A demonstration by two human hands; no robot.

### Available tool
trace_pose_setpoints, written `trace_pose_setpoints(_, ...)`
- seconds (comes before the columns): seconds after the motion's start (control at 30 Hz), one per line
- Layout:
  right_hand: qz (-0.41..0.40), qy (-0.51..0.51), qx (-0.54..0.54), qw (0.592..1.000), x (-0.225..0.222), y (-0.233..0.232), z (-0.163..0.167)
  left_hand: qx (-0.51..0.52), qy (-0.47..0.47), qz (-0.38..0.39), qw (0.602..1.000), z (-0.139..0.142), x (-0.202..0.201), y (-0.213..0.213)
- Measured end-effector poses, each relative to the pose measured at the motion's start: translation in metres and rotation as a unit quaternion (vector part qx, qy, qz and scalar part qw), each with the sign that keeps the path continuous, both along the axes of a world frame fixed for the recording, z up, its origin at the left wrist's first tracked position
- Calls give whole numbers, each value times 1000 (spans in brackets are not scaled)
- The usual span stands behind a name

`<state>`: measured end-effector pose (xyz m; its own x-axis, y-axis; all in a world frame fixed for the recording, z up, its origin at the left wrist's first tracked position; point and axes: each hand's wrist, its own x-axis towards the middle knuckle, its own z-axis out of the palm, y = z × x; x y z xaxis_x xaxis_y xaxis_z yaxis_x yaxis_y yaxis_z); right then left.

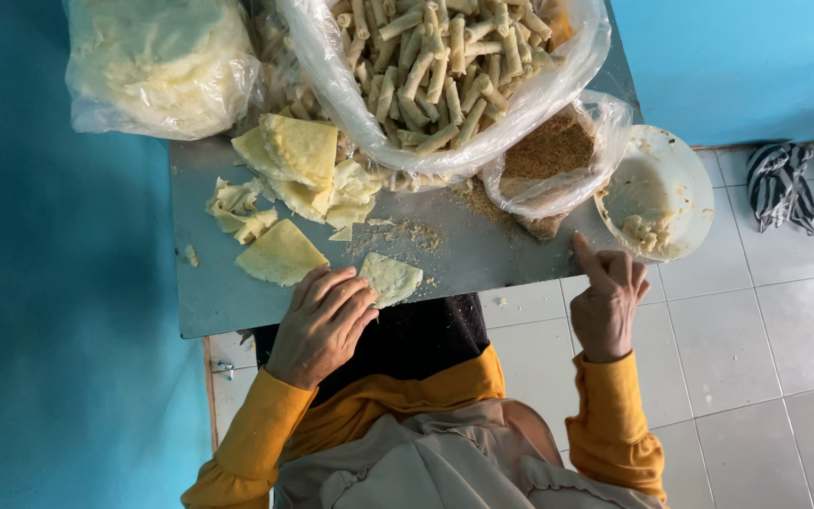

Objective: The person sits at a small metal table and tears flat dough sheets by hand into small triangular pieces, placing the torn pieces onto the table and into a large plastic bag filled with similar dough pieces. They repeatedly pick up new sheets, tear them into smaller portions, and set the finished pieces aside with the pile.

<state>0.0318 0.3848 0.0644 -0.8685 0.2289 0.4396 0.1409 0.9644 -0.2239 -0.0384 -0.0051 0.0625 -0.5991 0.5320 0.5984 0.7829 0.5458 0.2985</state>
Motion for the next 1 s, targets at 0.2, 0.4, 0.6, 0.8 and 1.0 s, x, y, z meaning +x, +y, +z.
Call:
trace_pose_setpoints(0.2, 10, 21, -50, 998, 12, -30, -3, 12, 9, -2, 1000, -3, 0, 0)
trace_pose_setpoints(0.4, 177, 13, -234, 956, 1, -65, 30, 9, 32, -31, 999, -14, -1, -6)
trace_pose_setpoints(0.6, 356, -19, -124, 926, -55, -131, 44, 32, 48, -46, 997, -13, -2, -13)
trace_pose_setpoints(0.8, 400, -54, 61, 913, -79, -172, 44, 53, 27, -49, 997, -3, 0, -17)
trace_pose_setpoints(1.0, 336, -34, 208, 918, -70, -170, 54, 71, 21, -57, 996, 3, -2, -18)
